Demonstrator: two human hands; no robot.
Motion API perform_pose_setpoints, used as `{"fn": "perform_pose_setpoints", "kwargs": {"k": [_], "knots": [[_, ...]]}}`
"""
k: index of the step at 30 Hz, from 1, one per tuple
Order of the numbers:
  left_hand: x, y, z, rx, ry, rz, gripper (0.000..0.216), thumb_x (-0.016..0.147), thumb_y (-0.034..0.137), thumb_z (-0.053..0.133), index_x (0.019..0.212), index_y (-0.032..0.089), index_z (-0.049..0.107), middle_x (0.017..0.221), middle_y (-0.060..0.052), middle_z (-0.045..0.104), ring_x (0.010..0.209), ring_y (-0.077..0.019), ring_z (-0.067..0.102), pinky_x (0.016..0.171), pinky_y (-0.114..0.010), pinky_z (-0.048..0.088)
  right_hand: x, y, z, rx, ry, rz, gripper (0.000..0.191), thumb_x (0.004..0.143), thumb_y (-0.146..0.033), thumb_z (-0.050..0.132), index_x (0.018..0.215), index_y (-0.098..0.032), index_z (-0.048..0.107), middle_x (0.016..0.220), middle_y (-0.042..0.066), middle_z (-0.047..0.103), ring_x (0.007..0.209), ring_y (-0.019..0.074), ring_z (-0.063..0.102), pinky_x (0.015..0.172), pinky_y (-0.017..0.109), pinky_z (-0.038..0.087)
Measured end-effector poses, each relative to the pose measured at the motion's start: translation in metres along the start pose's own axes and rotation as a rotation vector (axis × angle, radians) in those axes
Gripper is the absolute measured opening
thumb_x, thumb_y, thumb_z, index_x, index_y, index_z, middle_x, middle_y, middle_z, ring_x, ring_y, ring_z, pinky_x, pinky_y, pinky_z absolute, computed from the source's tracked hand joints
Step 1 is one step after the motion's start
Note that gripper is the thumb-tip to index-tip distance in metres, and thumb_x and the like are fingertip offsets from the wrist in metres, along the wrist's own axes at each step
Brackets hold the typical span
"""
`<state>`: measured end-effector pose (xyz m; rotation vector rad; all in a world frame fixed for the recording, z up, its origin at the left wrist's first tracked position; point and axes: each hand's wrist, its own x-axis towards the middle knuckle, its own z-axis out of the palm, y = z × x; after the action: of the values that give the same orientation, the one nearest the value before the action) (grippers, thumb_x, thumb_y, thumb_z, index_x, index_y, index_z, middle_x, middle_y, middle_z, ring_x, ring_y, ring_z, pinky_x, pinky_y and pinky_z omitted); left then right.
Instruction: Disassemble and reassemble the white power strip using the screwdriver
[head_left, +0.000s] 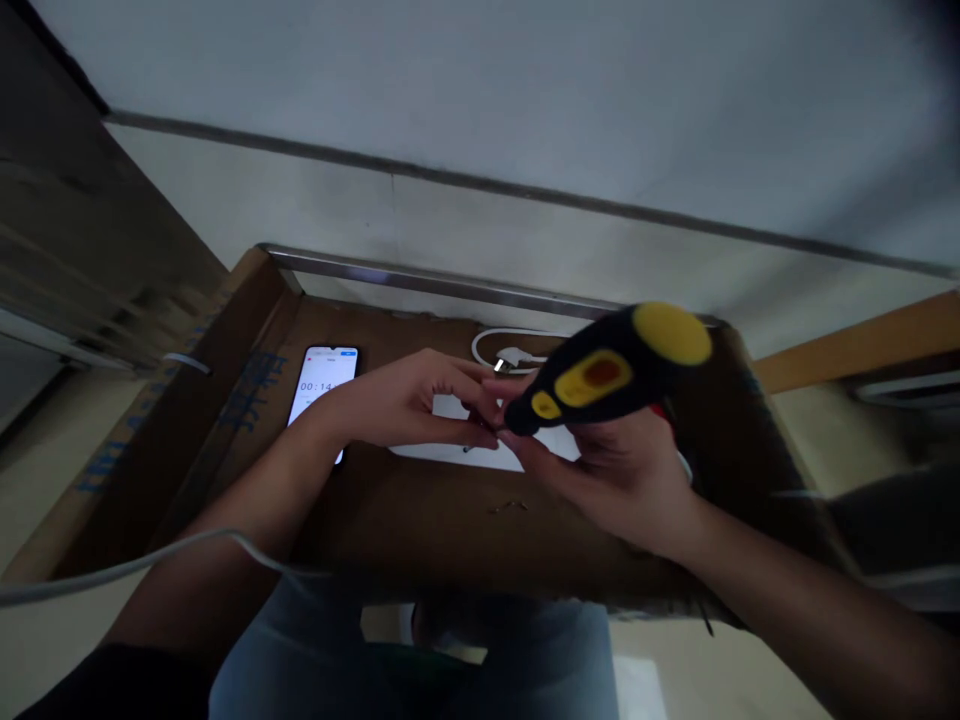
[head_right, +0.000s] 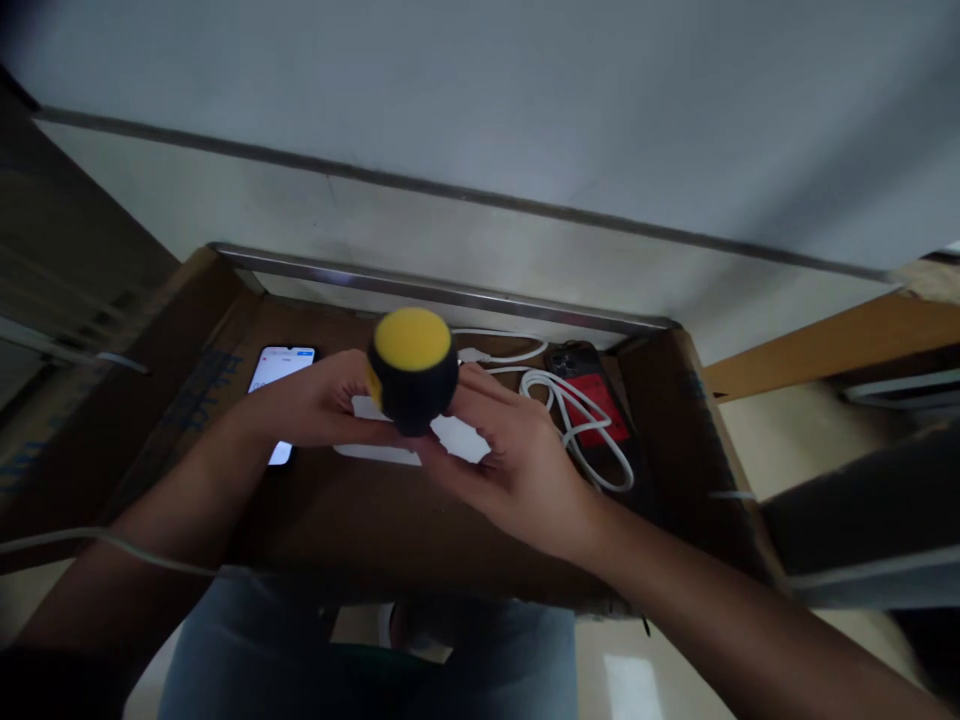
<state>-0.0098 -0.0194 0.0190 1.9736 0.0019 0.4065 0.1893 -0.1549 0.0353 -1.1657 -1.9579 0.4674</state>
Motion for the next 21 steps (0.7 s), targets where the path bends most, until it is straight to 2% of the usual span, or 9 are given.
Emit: {"fn": "perform_pose_setpoints", "kwargs": {"k": [3,6,9,13,18,21], "knots": [[-0.0004,-0.0017,0.002,0.013,0.034,-0.002,0.01,0.09,0.024,0.078,0.098,0.022,0.083,0.12,-0.006,0.078,0.105,-0.0185,0.074,0.093,-0.025,0.055,-0.0014,0.0002,0.0,-0.005,0.014,0.044,0.026,0.09,-0.018,0.07,0.115,-0.022,0.065,0.11,0.002,0.071,0.106,0.0115,0.067,0.086,0.025,0.058],[0.0001,-0.002,0.0026,0.022,0.048,-0.009,0.009,0.089,0.028,0.079,0.095,0.022,0.083,0.105,-0.005,0.079,0.096,-0.0174,0.074,0.089,-0.026,0.056,-0.0037,0.0022,0.0012,0.024,0.038,0.069,0.031,0.088,-0.021,0.074,0.117,-0.023,0.067,0.115,0.003,0.072,0.107,0.0128,0.068,0.086,0.026,0.058],[0.0019,-0.0015,0.0039,0.024,0.047,-0.035,0.012,0.087,0.032,0.082,0.094,0.023,0.084,0.097,-0.004,0.078,0.092,-0.0182,0.074,0.088,-0.027,0.056,-0.0049,0.004,0.0019,0.009,0.055,0.075,0.027,0.086,-0.021,0.076,0.112,-0.023,0.069,0.105,0.001,0.072,0.101,0.0119,0.069,0.082,0.024,0.058],[0.0037,0.0003,0.0068,0.003,0.086,-0.036,0.011,0.088,0.032,0.082,0.094,0.023,0.084,0.098,-0.004,0.078,0.092,-0.0177,0.074,0.09,-0.027,0.055,-0.0045,0.0045,0.0011,-0.03,0.094,0.101,0.022,0.087,-0.023,0.075,0.109,-0.027,0.07,0.093,-0.002,0.072,0.094,0.011,0.07,0.077,0.023,0.058],[0.0044,0.0026,0.0073,0.013,0.091,-0.015,0.012,0.086,0.03,0.084,0.094,0.022,0.085,0.102,-0.005,0.08,0.095,-0.0182,0.076,0.086,-0.024,0.056,-0.0056,0.0043,0.0015,0.045,0.067,0.121,0.03,0.088,-0.022,0.074,0.117,-0.03,0.07,0.11,-0.003,0.073,0.102,0.013,0.071,0.088,0.029,0.061],[0.0045,0.0032,0.0071,0.026,0.106,0.004,0.01,0.086,0.028,0.084,0.092,0.02,0.084,0.097,-0.005,0.08,0.091,-0.0169,0.076,0.082,-0.023,0.056,-0.0064,0.0065,0.0025,0.066,0.06,0.135,0.031,0.087,-0.025,0.074,0.118,-0.032,0.071,0.111,-0.003,0.073,0.104,0.015,0.071,0.086,0.031,0.06]]}}
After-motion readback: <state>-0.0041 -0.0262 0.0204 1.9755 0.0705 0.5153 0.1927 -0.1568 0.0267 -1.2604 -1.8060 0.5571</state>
